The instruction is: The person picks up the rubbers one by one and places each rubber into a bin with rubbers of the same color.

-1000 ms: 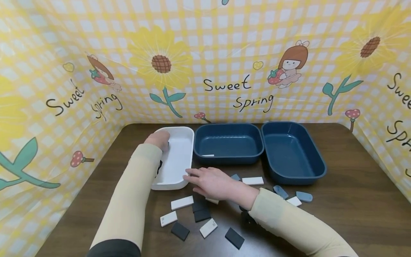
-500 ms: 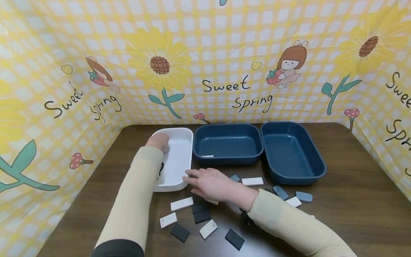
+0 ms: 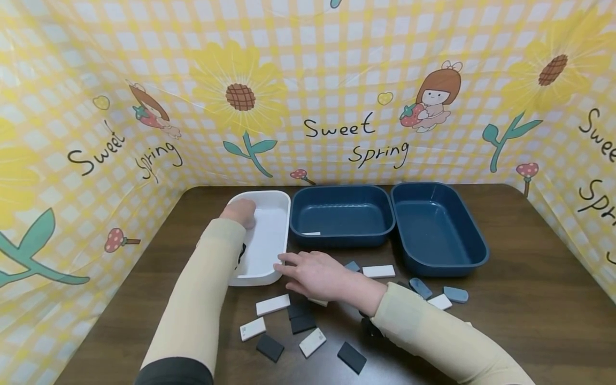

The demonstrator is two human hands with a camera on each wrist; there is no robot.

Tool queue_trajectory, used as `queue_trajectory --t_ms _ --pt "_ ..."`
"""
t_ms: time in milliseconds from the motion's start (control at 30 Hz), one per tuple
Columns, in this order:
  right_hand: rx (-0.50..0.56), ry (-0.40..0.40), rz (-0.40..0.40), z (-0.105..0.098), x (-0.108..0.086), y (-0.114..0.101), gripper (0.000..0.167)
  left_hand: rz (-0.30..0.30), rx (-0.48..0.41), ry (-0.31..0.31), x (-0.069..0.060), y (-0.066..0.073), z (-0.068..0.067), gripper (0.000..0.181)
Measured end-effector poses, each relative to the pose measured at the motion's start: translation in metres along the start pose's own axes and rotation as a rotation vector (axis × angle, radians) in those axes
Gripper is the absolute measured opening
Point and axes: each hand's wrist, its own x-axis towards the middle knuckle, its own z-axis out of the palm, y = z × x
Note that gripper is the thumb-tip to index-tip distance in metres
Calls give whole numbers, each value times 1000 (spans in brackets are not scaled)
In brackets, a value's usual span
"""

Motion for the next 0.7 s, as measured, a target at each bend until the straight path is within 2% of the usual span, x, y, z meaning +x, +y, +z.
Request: queue_trajectory --t_ms 300,500,700 --pt "32 -25 8 -1 -1 1 50 36 17 -18 1 1 -6 26" --pt "84 -55 31 -6 -7 7 53 16 -28 -36 1 1 -13 21" --pt "108 -59 77 -17 -20 20 53 21 -71 -50 -3 1 -22 32"
